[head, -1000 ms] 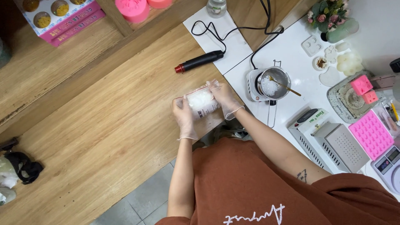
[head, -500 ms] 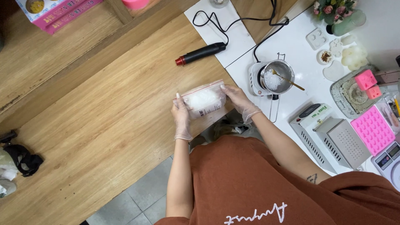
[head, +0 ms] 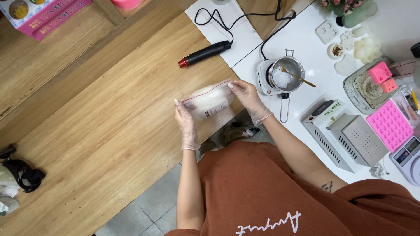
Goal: Scooping wax flakes from a bag into a melting pot for candle making.
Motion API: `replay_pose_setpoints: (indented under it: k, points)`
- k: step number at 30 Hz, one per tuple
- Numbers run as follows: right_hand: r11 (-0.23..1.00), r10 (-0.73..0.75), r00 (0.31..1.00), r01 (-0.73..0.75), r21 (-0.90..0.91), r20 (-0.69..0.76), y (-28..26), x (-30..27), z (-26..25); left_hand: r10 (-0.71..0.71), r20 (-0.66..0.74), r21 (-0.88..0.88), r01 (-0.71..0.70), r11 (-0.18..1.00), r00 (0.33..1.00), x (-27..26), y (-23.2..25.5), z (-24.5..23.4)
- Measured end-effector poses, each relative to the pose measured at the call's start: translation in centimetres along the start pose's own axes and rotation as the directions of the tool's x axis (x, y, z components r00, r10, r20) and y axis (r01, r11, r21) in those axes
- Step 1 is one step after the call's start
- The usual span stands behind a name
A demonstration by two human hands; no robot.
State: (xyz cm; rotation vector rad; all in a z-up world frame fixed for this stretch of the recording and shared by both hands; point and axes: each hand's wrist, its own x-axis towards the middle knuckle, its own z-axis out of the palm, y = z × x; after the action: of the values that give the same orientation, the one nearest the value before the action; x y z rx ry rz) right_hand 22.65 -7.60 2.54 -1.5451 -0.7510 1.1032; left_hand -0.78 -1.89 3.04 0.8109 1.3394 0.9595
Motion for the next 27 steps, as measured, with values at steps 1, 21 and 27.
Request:
replay_pose_setpoints:
  k: [1, 21, 27]
  points:
    - [0.998, -0.058, 0.998, 0.058, 0.022, 0.016, -0.4, -0.1, 0.0, 0.051, 0.038, -0.047, -0.049, 0.998, 0.998, 0.3, -0.2, -0.2]
    - [0.759, -0.406, 0.898, 0.436, -0.484, 0.171, -7.1, 1.1, -1.0, 0.207, 0.355, 0.302, -0.321, 0.898, 0.912, 0.1, 10.1, -2.7]
    - [0.508, -0.466, 0.794, 0.601, -0.617, 0.391, -6.7, 1.4, -1.7, 0.441, 0.699, 0.546, -0.818, 0.180, 0.563, -0.5, 13.5, -2.5]
